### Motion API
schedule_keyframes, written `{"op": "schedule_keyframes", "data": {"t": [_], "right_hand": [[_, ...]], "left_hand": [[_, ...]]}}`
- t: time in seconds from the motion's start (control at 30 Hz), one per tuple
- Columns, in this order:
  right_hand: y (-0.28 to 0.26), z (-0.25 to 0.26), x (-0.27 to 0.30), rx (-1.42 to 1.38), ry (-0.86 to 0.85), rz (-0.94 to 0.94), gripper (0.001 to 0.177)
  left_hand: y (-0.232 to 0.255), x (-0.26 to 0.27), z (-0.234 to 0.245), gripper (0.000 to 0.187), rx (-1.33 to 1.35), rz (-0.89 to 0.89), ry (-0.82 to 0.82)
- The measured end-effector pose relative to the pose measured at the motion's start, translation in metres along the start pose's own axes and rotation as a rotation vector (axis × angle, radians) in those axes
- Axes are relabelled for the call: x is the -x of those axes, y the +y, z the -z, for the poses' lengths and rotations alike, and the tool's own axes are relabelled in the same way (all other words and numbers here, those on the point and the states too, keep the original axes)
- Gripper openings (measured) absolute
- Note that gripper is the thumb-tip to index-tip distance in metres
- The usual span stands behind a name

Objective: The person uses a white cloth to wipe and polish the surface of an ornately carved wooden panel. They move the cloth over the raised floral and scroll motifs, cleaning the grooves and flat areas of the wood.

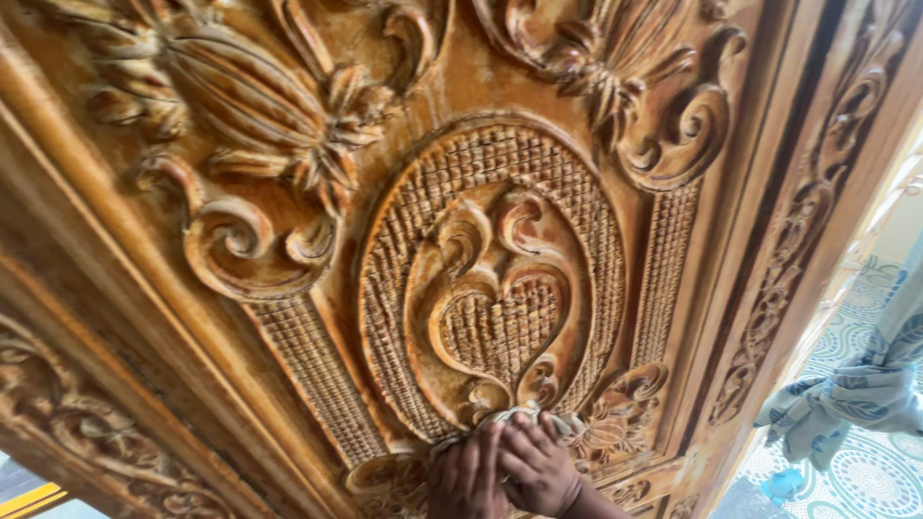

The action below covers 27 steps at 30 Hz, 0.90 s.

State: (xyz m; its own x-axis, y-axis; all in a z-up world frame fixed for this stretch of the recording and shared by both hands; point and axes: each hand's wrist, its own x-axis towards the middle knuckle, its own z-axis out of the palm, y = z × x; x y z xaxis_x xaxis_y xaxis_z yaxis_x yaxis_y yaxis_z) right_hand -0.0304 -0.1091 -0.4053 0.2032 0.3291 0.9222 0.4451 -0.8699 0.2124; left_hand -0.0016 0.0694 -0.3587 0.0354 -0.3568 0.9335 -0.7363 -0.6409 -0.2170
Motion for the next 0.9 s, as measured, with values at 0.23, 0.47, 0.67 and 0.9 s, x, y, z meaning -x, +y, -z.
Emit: {"op": "schedule_keyframes", "data": {"t": [0.23, 0.47, 0.67, 0.9], "right_hand": [[-0.046, -0.023, -0.054, -0.001, -0.171, 0.100, 0.055], [-0.058, -0.027, -0.086, -0.050, -0.297, 0.089, 0.053], [-0.039, -0.027, -0.025, 0.079, -0.212, 0.131, 0.048], [0.003, -0.004, 0.065, 0.066, -0.343, 0.176, 0.051]], "left_hand": [[-0.064, 0.027, 0.027, 0.051, -0.141, 0.115, 0.162], [-0.088, 0.050, 0.020, 0.062, -0.088, 0.240, 0.157], [-0.045, 0.112, -0.034, 0.064, -0.112, 0.265, 0.165], [-0.011, 0.157, -0.088, 0.053, -0.228, -0.110, 0.147]]}}
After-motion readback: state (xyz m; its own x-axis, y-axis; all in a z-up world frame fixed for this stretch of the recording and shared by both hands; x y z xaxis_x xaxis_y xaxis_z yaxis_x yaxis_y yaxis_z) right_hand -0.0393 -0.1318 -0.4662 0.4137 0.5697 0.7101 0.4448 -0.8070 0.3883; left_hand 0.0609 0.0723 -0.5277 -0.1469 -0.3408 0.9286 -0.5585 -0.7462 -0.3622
